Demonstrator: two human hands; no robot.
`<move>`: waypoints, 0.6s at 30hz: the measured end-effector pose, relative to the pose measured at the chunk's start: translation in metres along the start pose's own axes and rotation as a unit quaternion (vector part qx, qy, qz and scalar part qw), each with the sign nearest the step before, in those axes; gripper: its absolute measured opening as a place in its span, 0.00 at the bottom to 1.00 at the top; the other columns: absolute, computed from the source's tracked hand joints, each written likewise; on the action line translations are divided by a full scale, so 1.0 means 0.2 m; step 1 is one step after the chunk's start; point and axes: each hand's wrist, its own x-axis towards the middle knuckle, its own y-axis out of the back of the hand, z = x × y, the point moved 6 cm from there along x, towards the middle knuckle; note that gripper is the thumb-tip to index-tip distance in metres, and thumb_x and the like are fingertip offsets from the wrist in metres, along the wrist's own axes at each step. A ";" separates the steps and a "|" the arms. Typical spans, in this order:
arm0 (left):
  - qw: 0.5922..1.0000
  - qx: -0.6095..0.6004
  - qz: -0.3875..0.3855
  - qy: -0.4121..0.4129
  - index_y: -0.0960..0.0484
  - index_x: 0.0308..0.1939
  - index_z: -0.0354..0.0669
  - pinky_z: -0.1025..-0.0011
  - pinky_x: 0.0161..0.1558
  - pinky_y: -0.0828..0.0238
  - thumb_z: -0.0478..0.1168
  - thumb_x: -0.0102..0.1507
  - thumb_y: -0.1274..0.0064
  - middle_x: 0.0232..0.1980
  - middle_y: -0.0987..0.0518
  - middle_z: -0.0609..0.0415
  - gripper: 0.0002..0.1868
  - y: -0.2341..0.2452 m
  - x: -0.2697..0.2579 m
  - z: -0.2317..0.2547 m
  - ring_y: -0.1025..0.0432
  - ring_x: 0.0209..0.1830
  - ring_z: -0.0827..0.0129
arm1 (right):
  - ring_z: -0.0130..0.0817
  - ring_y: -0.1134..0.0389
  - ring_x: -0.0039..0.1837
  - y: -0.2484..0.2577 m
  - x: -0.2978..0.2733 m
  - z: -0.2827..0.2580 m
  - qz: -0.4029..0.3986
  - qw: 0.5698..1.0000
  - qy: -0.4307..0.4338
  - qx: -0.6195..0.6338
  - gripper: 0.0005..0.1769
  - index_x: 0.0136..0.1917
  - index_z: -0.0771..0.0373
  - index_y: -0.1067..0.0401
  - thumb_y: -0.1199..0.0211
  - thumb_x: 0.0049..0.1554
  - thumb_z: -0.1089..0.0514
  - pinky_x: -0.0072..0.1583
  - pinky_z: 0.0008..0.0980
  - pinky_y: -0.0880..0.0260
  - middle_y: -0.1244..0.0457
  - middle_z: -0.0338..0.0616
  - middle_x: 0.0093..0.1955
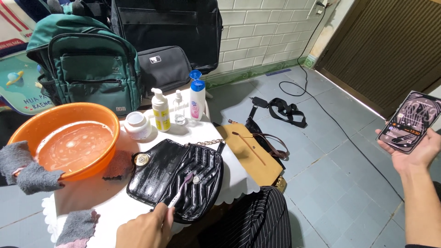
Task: Cleaning a black leather bag by scrubbing it with a toothbrush and wiping it with a cloth.
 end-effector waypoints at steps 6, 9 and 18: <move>0.999 0.008 0.039 0.008 0.30 0.27 0.57 0.63 0.18 0.35 0.59 0.68 0.57 0.13 0.22 0.58 0.19 0.01 0.03 -0.03 0.29 0.09 0.59 | 0.44 0.24 0.61 0.02 0.00 0.01 -0.003 1.000 -0.002 0.019 0.38 0.77 0.51 0.40 0.63 0.60 0.35 0.43 0.24 0.21 0.33 0.35 0.62; 0.999 0.008 0.033 0.010 0.30 0.27 0.57 0.64 0.18 0.35 0.59 0.68 0.58 0.13 0.22 0.59 0.18 0.01 0.03 -0.03 0.29 0.09 0.60 | 0.45 0.24 0.60 0.04 0.01 0.02 -0.001 0.999 -0.009 0.034 0.37 0.76 0.50 0.38 0.61 0.60 0.35 0.43 0.26 0.21 0.32 0.35 0.62; 1.000 0.004 0.030 0.008 0.30 0.29 0.58 0.64 0.18 0.36 0.59 0.68 0.58 0.14 0.22 0.58 0.18 0.00 0.02 -0.02 0.28 0.10 0.58 | 0.45 0.25 0.62 0.04 0.00 0.02 -0.006 1.000 -0.003 0.028 0.39 0.78 0.50 0.39 0.62 0.59 0.33 0.43 0.24 0.22 0.33 0.35 0.63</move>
